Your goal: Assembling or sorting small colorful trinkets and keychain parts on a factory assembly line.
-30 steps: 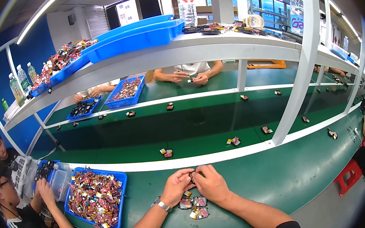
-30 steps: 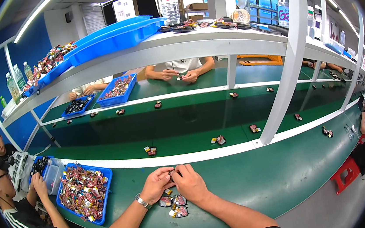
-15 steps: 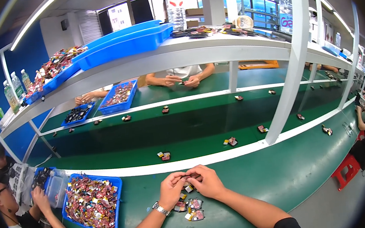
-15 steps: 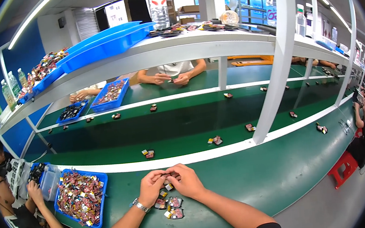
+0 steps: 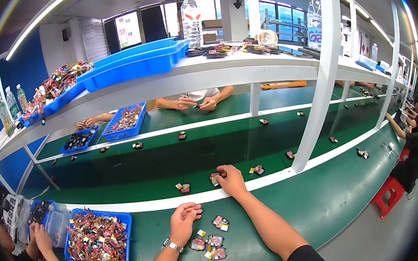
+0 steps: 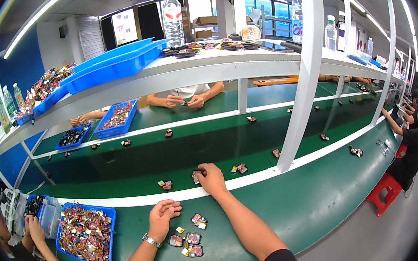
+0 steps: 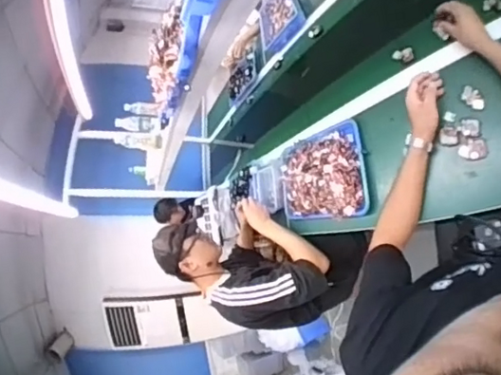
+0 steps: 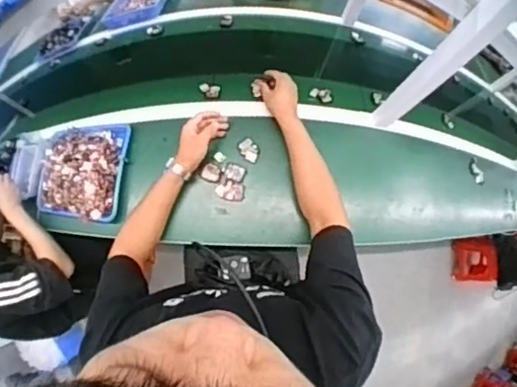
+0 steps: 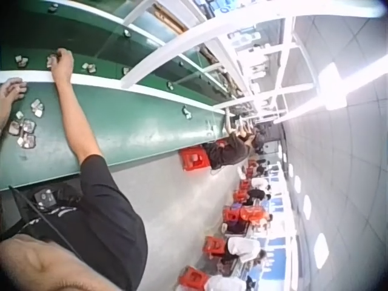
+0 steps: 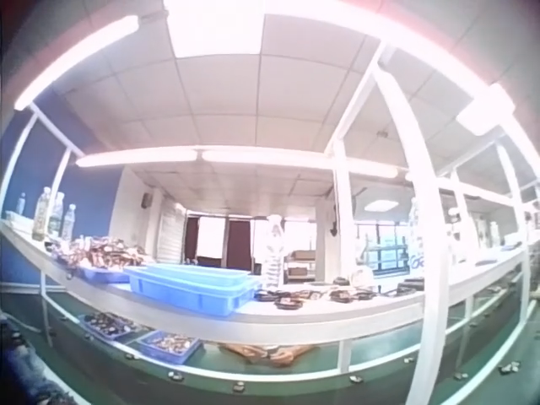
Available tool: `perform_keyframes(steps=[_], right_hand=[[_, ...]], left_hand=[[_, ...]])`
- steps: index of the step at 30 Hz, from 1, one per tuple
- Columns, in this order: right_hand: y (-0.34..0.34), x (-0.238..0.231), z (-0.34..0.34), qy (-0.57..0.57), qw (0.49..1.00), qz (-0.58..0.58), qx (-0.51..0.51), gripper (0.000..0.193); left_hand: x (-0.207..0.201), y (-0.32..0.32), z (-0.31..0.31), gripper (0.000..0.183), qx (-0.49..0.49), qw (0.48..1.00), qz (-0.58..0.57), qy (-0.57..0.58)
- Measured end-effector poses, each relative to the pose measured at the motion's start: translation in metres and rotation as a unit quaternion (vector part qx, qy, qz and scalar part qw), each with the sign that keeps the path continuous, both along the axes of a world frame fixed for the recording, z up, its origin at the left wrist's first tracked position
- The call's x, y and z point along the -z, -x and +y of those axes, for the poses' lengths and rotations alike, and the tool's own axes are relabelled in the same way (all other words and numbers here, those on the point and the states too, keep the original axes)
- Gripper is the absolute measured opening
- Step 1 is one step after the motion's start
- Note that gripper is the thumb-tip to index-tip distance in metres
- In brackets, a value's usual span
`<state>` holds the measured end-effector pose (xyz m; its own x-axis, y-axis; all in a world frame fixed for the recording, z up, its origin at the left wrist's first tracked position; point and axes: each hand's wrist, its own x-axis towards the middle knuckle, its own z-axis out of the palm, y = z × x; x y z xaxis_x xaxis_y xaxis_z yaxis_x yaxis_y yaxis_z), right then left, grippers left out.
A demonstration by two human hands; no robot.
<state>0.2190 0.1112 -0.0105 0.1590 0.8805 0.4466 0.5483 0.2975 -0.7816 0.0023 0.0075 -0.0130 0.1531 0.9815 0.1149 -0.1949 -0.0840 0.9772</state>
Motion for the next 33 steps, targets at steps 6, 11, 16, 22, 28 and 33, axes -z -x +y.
perform_keyframes(steps=[6,11,16,22,28,33], right_hand=[[-0.066,-0.01,-0.04,-0.055,0.976,-0.128,0.169,0.031],[-0.12,0.004,-0.046,-0.031,0.958,-0.152,0.24,0.053],[-0.121,0.001,-0.035,0.101,0.957,-0.11,0.249,0.061],[-0.084,-0.005,-0.066,-0.026,0.995,-0.026,0.098,0.055],[-0.006,-0.041,-0.12,-0.04,0.962,-0.058,-0.264,0.053],[0.007,-0.047,-0.128,-0.008,0.934,-0.106,-0.341,0.062]], left_hand=[[0.001,0.01,-0.001,0.021,0.007,1.0,-0.002,0.005],[0.001,0.001,0.0,0.021,0.012,1.0,0.009,-0.006],[0.0,0.001,-0.001,0.02,0.013,1.0,0.009,0.005],[-0.001,0.008,-0.003,0.025,0.019,1.0,0.017,0.008],[-0.026,0.015,-0.008,0.038,0.151,0.985,-0.022,0.086],[-0.026,0.019,-0.007,0.041,0.279,0.947,-0.015,0.157]])
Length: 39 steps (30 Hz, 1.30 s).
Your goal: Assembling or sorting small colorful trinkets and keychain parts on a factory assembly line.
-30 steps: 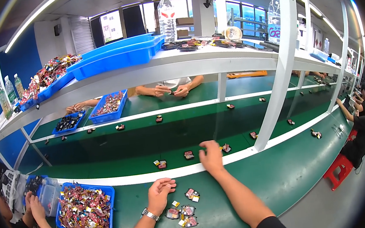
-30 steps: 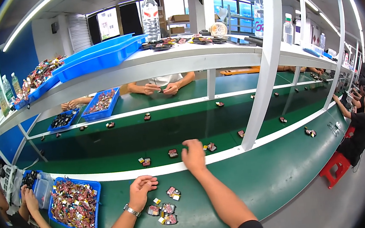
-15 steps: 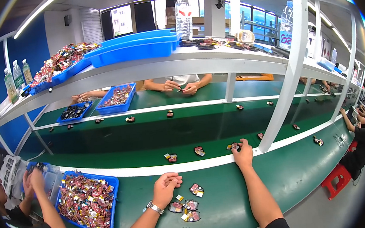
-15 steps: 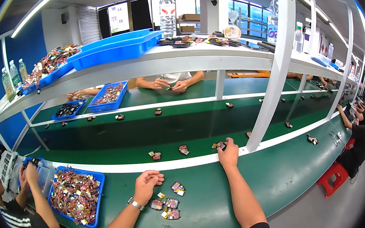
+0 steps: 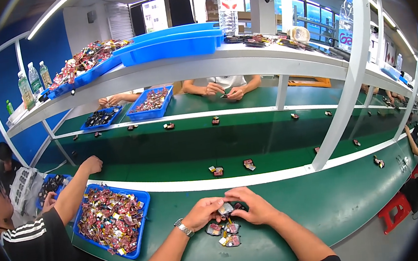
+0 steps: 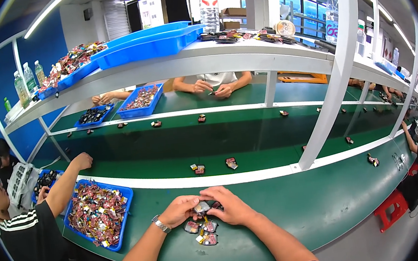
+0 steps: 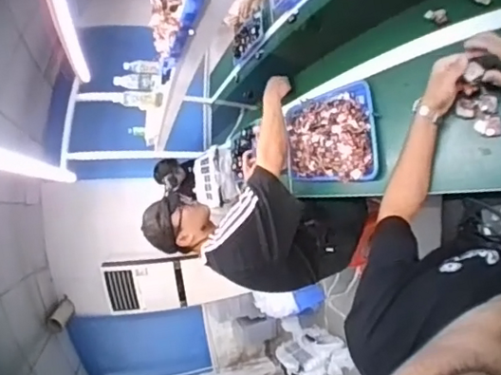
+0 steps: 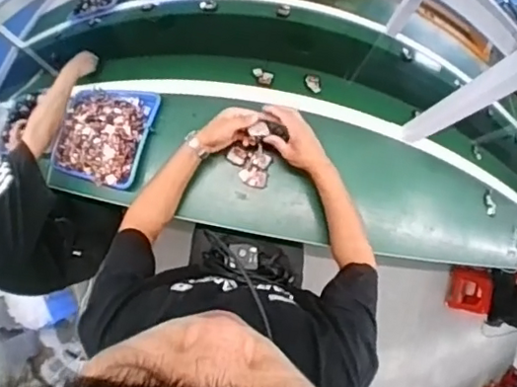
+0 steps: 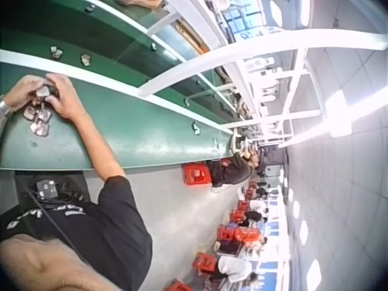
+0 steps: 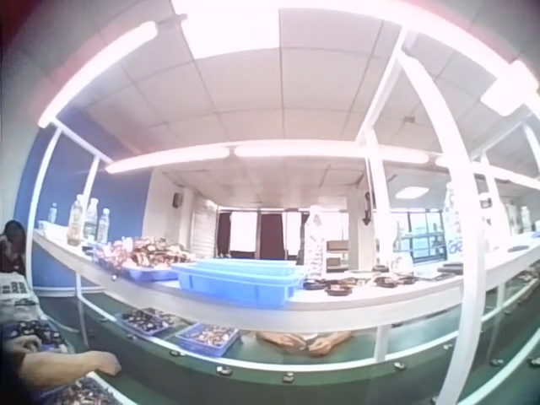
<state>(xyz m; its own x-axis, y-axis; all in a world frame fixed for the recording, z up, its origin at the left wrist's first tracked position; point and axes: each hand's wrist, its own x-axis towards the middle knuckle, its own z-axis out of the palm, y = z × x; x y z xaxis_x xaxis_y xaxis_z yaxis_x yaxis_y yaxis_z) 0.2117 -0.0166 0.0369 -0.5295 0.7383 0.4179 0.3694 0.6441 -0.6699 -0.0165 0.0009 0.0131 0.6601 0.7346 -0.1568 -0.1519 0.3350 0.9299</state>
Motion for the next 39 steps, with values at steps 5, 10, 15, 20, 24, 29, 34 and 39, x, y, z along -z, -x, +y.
perform_keyframes(steps=[5,10,15,20,24,29,34,39], right_hand=[[0.002,-0.006,0.001,-0.067,0.998,0.006,0.014,0.054],[0.003,0.0,0.002,-0.152,0.987,-0.025,0.033,0.027],[0.005,0.006,0.007,-0.157,0.986,-0.032,0.053,0.018],[0.008,0.002,0.007,-0.169,0.983,-0.054,0.046,0.015],[0.007,0.004,0.007,-0.151,0.986,-0.04,0.056,0.012],[0.006,0.002,0.004,-0.13,0.989,-0.012,0.075,0.011],[0.007,0.002,0.003,-0.102,0.993,0.001,0.054,0.009],[0.006,0.003,0.0,-0.091,0.994,0.016,0.055,0.009]], left_hand=[[0.001,-0.004,-0.002,0.038,-0.082,0.997,-0.011,0.0],[0.001,-0.013,-0.005,0.04,-0.101,0.994,-0.049,0.005],[-0.002,-0.02,-0.01,0.031,-0.107,0.994,-0.022,0.004],[0.007,-0.016,-0.007,0.034,-0.103,0.993,-0.048,-0.004],[0.002,-0.015,-0.007,0.038,-0.073,0.996,-0.039,-0.013],[0.003,-0.016,-0.008,0.04,-0.053,0.997,-0.039,-0.049],[0.003,-0.016,-0.009,0.038,-0.058,0.997,-0.036,-0.031],[0.005,-0.017,-0.008,0.033,-0.064,0.998,-0.015,-0.026]])
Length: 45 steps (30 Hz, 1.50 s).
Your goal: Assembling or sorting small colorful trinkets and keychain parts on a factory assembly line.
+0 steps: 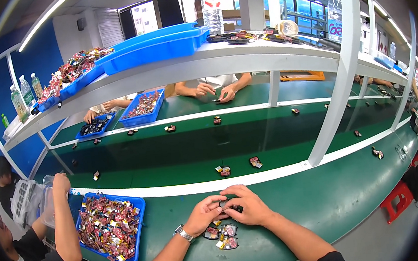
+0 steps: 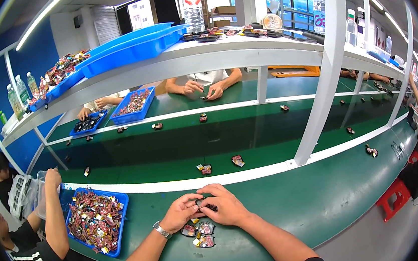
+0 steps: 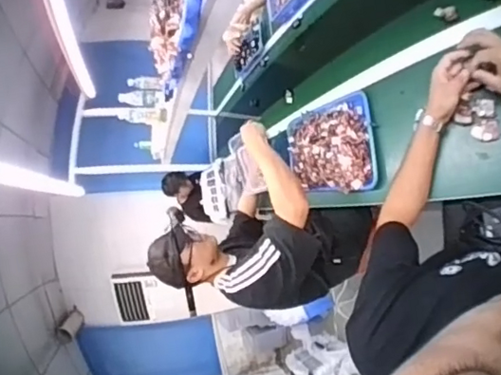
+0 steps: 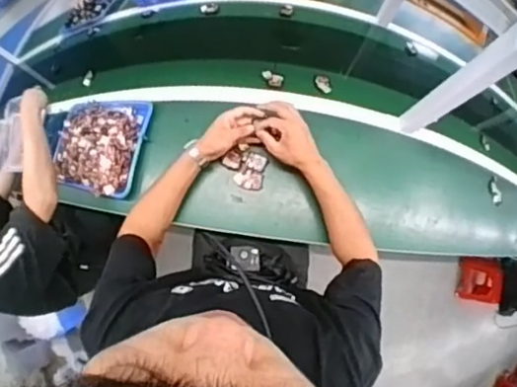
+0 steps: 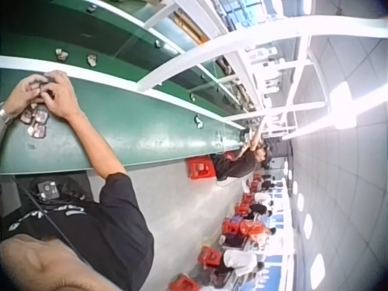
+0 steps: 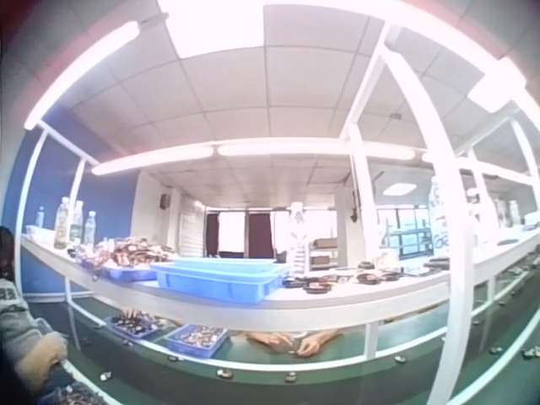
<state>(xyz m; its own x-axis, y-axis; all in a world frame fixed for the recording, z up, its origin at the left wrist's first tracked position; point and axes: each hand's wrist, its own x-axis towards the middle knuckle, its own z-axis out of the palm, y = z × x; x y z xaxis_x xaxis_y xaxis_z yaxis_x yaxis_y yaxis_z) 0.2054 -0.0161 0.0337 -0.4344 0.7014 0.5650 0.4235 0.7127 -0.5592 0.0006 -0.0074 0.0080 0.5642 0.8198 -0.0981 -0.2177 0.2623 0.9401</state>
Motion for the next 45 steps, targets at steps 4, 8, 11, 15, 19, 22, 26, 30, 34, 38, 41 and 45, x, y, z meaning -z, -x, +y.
perform_keyframes(steps=[4,8,11,15,19,22,26,30,34,38,41,45], right_hand=[[0.004,0.003,-0.002,-0.018,0.999,0.011,0.043,0.008],[0.007,0.007,-0.003,-0.006,0.999,0.012,0.042,0.008],[0.007,0.007,-0.004,0.004,0.999,0.013,0.04,0.008],[0.009,0.007,-0.005,0.012,0.998,0.025,0.057,0.009],[0.011,0.015,-0.005,0.049,0.996,0.04,0.061,0.012],[0.009,0.015,-0.005,0.059,0.996,0.042,0.06,0.012],[0.008,0.017,-0.004,0.061,0.996,0.04,0.059,0.013],[0.012,0.015,-0.005,0.052,0.996,0.046,0.062,0.015],[0.017,0.016,-0.009,0.037,0.996,0.058,0.051,0.018],[0.013,0.016,-0.006,0.03,0.996,0.045,0.067,0.018],[0.014,0.014,-0.008,0.049,0.995,0.059,0.06,0.018],[0.016,0.011,-0.006,0.035,0.996,0.058,0.051,0.019]], left_hand=[[0.002,-0.001,0.001,0.035,0.003,1.0,-0.027,-0.005],[0.002,0.0,0.003,0.035,-0.003,1.0,-0.025,0.016],[0.004,0.0,0.003,0.034,-0.01,0.999,-0.021,0.028],[0.005,0.0,0.002,0.032,-0.011,0.999,-0.048,0.025],[0.007,0.001,0.003,0.032,-0.02,0.998,-0.051,0.039],[0.004,-0.001,0.001,0.031,-0.016,0.999,-0.044,0.027],[0.004,-0.001,0.001,0.03,-0.016,0.999,-0.043,0.022],[0.009,-0.002,0.002,0.03,-0.036,0.999,-0.038,0.011],[0.015,0.001,0.003,0.031,-0.054,0.997,-0.05,-0.003],[0.01,0.002,0.003,0.035,-0.028,0.996,-0.079,0.033],[0.013,0.005,0.005,0.033,-0.027,0.995,-0.081,0.048],[0.013,-0.001,0.004,0.031,-0.058,0.995,-0.077,0.02]])
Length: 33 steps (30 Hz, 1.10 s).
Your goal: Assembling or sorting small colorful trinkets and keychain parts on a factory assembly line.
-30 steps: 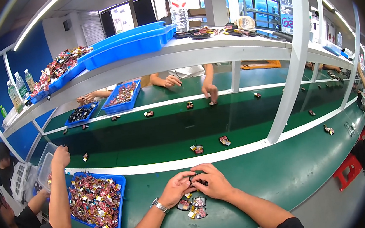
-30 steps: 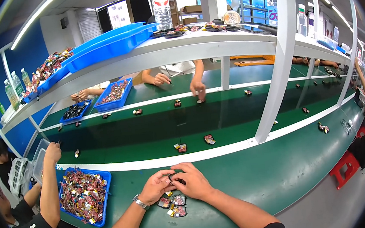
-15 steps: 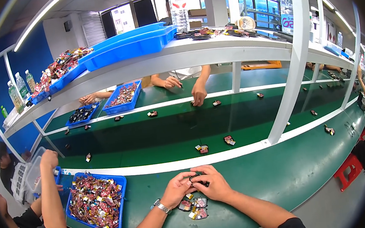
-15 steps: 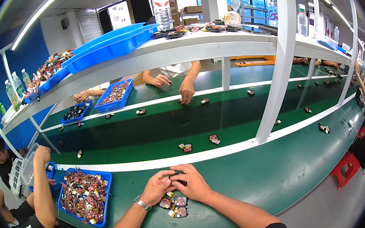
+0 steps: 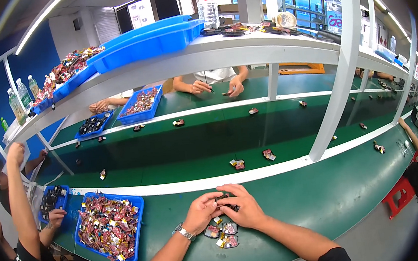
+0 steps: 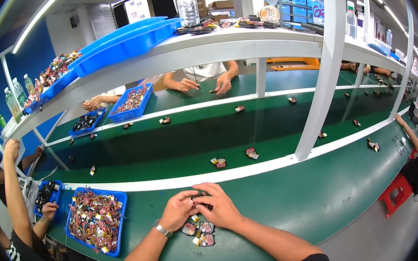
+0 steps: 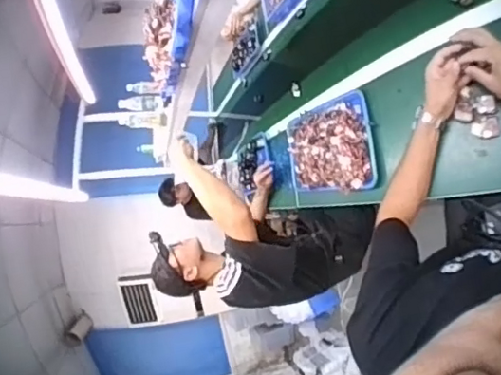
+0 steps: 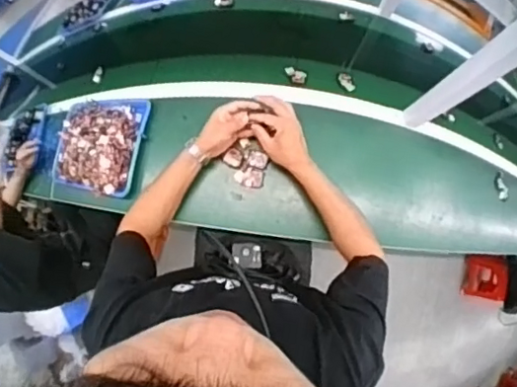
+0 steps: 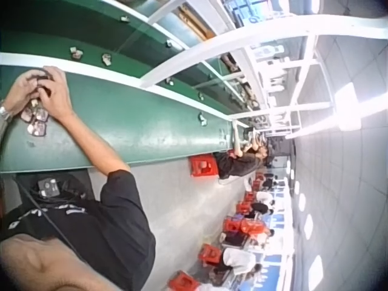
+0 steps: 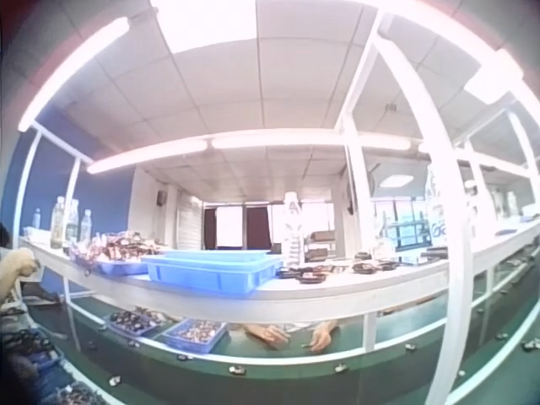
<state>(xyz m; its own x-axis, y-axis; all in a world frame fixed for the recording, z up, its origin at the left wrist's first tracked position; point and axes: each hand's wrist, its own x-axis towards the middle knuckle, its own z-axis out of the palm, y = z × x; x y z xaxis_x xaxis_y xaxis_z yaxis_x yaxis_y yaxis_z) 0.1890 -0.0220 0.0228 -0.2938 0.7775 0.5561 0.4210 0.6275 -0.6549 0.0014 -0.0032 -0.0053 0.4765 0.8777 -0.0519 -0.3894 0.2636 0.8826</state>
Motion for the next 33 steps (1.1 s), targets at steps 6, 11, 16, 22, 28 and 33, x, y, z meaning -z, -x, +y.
perform_keyframes(steps=[6,11,16,22,28,33], right_hand=[[-0.004,0.001,0.002,-0.018,1.0,-0.009,-0.012,0.021],[0.001,-0.009,-0.001,-0.066,0.997,0.013,0.028,0.018],[-0.002,-0.003,0.0,-0.132,0.989,-0.041,0.06,0.016],[0.003,-0.007,-0.003,-0.13,0.987,-0.058,0.071,0.016],[0.004,0.0,-0.004,-0.144,0.978,-0.114,0.1,0.019],[0.004,0.0,-0.004,-0.155,0.975,-0.121,0.102,0.021]], left_hand=[[-0.006,-0.005,-0.004,0.031,-0.019,1.0,-0.011,0.0],[-0.01,-0.006,-0.005,0.032,-0.006,1.0,-0.006,-0.01],[-0.012,-0.007,-0.005,0.032,-0.005,1.0,-0.004,-0.008],[-0.01,-0.006,-0.005,0.032,-0.021,0.999,0.031,0.014],[-0.009,-0.007,-0.004,0.031,-0.013,0.999,0.024,0.017],[-0.007,-0.006,-0.004,0.032,-0.01,0.999,0.031,0.019]])
